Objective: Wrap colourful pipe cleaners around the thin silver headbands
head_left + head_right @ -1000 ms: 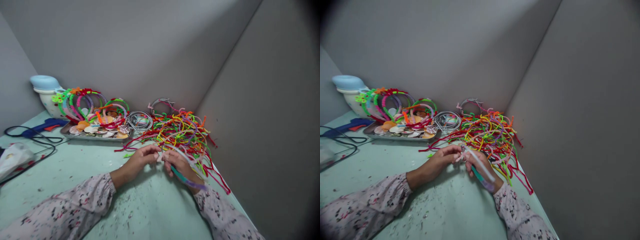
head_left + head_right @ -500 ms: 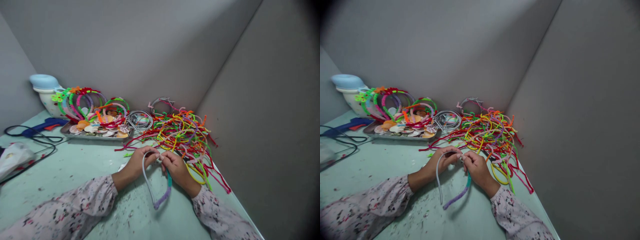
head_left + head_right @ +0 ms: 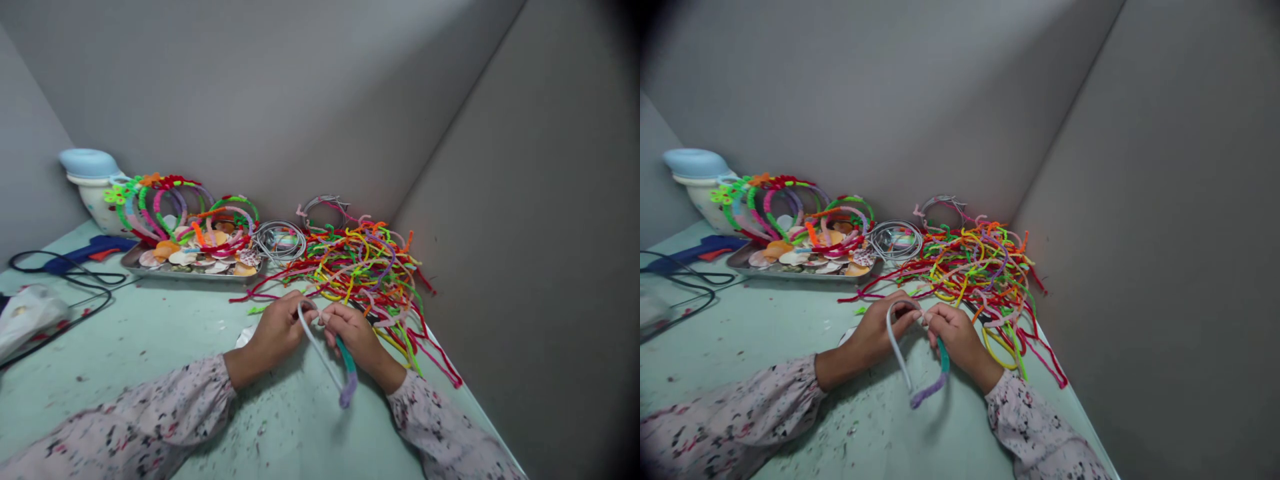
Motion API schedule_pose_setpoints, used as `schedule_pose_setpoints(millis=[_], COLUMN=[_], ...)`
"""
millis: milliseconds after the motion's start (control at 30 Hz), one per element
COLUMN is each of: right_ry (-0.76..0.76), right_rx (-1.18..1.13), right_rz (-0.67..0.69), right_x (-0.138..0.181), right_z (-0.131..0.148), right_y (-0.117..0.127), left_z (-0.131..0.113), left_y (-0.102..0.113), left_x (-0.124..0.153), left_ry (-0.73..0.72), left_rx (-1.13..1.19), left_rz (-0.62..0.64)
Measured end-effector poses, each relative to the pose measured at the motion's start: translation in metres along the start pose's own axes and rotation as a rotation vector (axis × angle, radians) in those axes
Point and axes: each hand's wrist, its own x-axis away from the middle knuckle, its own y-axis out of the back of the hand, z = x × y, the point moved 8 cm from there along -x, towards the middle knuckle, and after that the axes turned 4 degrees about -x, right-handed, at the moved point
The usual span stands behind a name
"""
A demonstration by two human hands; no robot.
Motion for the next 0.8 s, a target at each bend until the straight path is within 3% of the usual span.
schedule_pose_setpoints(millis=[233, 500, 700, 800], right_ry=[-0.083, -0.129, 0.014, 0.090], right_rx=[-0.145, -0.156, -0.132, -0.029], right_rz=[0.107, 0.178, -0.135, -0.206], right_x=[-0.001, -0.004, -0.006, -0.003], right_z=[-0.005, -0.008, -0.005, -0.001], right_y=[-0.003, -0.002, 0.014, 0.017], left_z=[-0.010, -0.009, -0.003, 0.003], left_y=[0.003, -0.002, 0.013, 0.013], left_x=[0.002, 0.000, 0.001, 0.002], left_ry=[-0.023, -0.027, 0.070, 0.124], left_rx=[-0.078, -0.103, -0.123, -0.059], left_rz=[0.021, 0.066, -0.161, -0.169])
